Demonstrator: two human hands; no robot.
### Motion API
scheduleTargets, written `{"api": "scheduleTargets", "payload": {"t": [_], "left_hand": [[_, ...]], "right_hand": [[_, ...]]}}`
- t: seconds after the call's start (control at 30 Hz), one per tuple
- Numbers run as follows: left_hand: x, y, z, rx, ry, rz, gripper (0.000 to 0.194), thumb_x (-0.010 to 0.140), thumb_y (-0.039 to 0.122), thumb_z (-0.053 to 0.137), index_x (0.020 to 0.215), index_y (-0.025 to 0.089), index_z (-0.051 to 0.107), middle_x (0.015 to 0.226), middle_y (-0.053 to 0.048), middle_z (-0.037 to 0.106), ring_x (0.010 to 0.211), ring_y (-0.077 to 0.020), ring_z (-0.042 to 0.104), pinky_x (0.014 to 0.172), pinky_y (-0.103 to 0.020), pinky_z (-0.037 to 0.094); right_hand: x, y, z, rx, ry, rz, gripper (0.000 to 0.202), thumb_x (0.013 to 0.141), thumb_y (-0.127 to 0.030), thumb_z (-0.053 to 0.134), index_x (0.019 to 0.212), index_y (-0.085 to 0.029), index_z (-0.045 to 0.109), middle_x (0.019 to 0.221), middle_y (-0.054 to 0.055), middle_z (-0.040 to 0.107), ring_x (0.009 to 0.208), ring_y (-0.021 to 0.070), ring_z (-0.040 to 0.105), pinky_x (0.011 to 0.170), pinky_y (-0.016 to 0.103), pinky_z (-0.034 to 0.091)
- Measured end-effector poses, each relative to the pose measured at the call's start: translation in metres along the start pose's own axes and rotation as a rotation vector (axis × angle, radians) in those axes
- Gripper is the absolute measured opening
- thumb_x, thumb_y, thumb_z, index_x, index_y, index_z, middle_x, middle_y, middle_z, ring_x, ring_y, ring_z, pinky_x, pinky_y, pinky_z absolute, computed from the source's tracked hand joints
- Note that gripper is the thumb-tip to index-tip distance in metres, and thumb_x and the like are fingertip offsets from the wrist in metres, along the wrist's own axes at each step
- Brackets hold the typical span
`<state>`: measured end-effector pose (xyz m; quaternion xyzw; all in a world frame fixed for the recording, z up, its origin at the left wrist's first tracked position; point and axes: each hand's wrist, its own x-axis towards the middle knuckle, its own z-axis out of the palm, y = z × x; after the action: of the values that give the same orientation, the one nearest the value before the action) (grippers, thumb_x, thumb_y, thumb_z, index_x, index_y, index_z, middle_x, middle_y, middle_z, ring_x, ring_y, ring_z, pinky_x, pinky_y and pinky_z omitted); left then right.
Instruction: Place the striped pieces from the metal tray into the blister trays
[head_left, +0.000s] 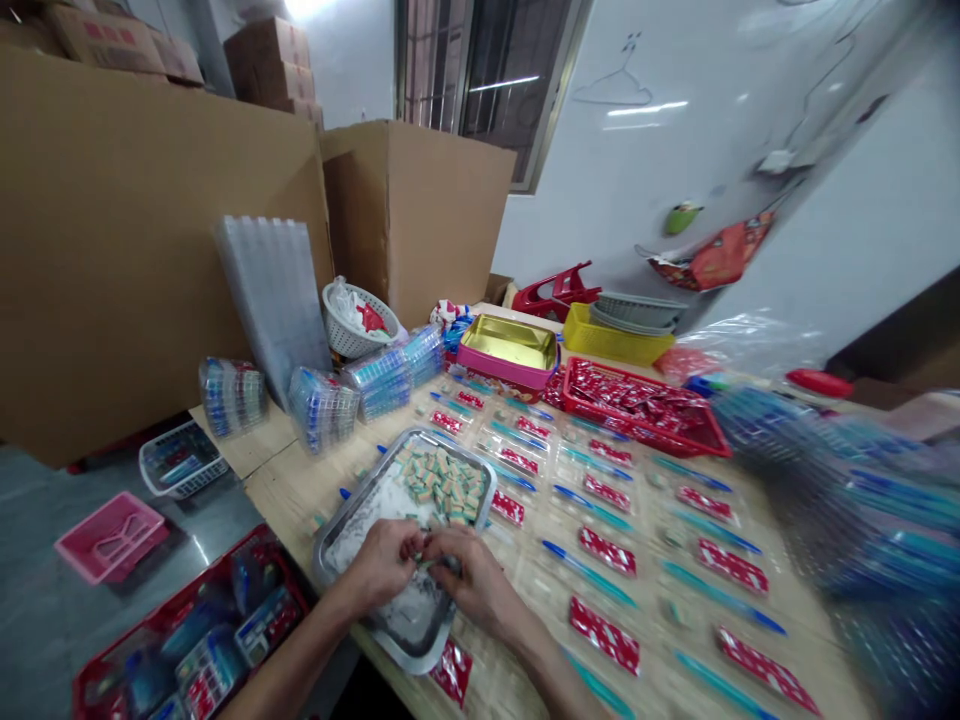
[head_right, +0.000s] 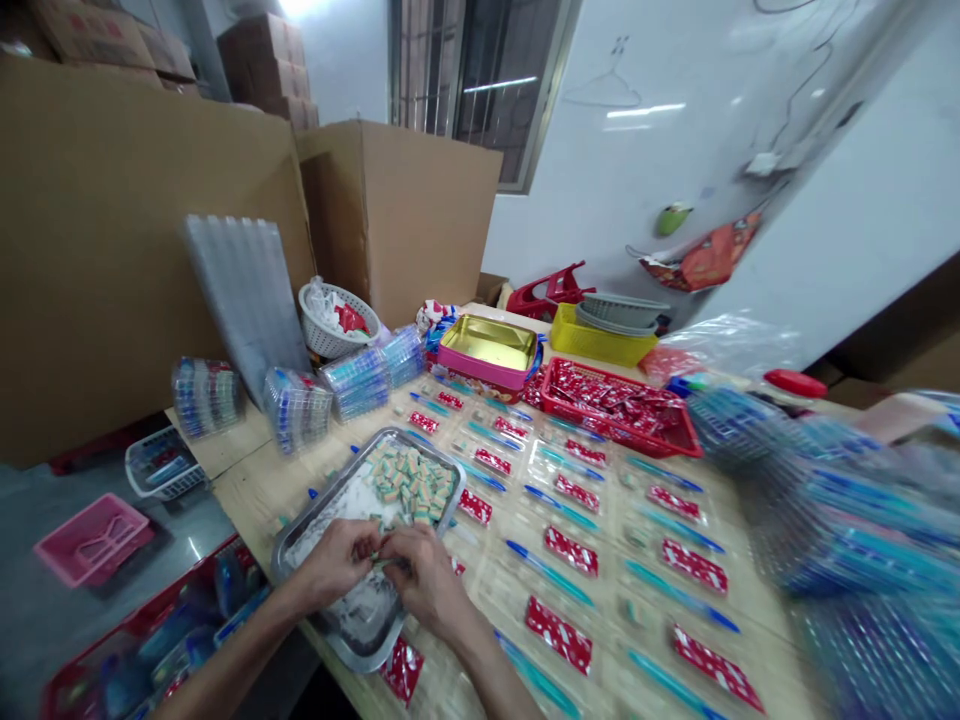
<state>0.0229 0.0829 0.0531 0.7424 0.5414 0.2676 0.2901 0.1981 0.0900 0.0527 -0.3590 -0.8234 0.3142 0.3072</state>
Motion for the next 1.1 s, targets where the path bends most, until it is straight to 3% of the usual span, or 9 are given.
{"api": "scheduleTargets", "payload": {"t": [0.17, 0.3, 0.47, 0.6, 0.73, 1.1], "left_hand": [[-0.023, 0.006, -0.001, 0.007, -0.010, -0.009, 0.027, 0.053, 0.008, 0.056, 0.077, 0.017, 0.063, 0.073, 0.001, 0.060, 0.073, -0.0154, 0.055, 0.068, -0.024, 0.038], [-0.043, 0.013, 0.005, 0.072, -0.030, -0.074, 0.012, 0.063, 0.013, 0.054, 0.073, 0.018, 0.058, 0.075, -0.001, 0.061, 0.075, -0.0166, 0.054, 0.069, -0.026, 0.037], [-0.062, 0.012, 0.015, 0.160, -0.080, -0.151, 0.016, 0.068, 0.010, 0.051, 0.079, 0.019, 0.059, 0.090, -0.006, 0.064, 0.090, -0.0208, 0.056, 0.078, -0.030, 0.038], [-0.064, 0.010, 0.017, 0.203, -0.107, -0.168, 0.018, 0.068, 0.011, 0.052, 0.083, 0.019, 0.059, 0.094, -0.007, 0.064, 0.093, -0.0220, 0.055, 0.081, -0.031, 0.039], [-0.062, 0.011, 0.016, 0.184, -0.102, -0.159, 0.011, 0.067, 0.012, 0.053, 0.075, 0.019, 0.057, 0.085, -0.005, 0.063, 0.086, -0.0211, 0.055, 0.075, -0.030, 0.038], [-0.067, 0.006, 0.022, 0.095, -0.064, -0.139, 0.015, 0.066, 0.008, 0.052, 0.077, 0.018, 0.057, 0.088, -0.006, 0.061, 0.091, -0.0208, 0.053, 0.083, -0.031, 0.039]], "right_hand": [[-0.016, -0.003, 0.012, -0.029, 0.066, -0.032, 0.024, 0.067, 0.000, 0.052, 0.079, -0.020, 0.059, 0.083, 0.001, 0.065, 0.086, 0.0201, 0.055, 0.082, 0.033, 0.038], [-0.029, -0.010, 0.024, -0.035, 0.087, -0.031, 0.022, 0.064, 0.000, 0.049, 0.073, -0.020, 0.052, 0.076, 0.000, 0.060, 0.081, 0.0197, 0.052, 0.077, 0.031, 0.038], [-0.042, -0.013, 0.038, -0.070, 0.052, -0.031, 0.025, 0.064, 0.001, 0.047, 0.077, -0.020, 0.050, 0.077, 0.000, 0.059, 0.079, 0.0190, 0.050, 0.075, 0.030, 0.036], [-0.045, -0.012, 0.042, -0.065, 0.031, 0.006, 0.026, 0.065, 0.002, 0.049, 0.079, -0.020, 0.051, 0.077, 0.000, 0.058, 0.079, 0.0190, 0.049, 0.073, 0.029, 0.036], [-0.046, -0.012, 0.043, -0.041, 0.060, 0.038, 0.027, 0.062, 0.003, 0.050, 0.078, -0.020, 0.050, 0.075, 0.000, 0.056, 0.078, 0.0189, 0.048, 0.069, 0.027, 0.035], [-0.048, -0.013, 0.042, -0.100, 0.074, -0.033, 0.026, 0.065, 0.001, 0.047, 0.080, -0.020, 0.054, 0.077, 0.001, 0.058, 0.078, 0.0194, 0.051, 0.073, 0.030, 0.037]]}}
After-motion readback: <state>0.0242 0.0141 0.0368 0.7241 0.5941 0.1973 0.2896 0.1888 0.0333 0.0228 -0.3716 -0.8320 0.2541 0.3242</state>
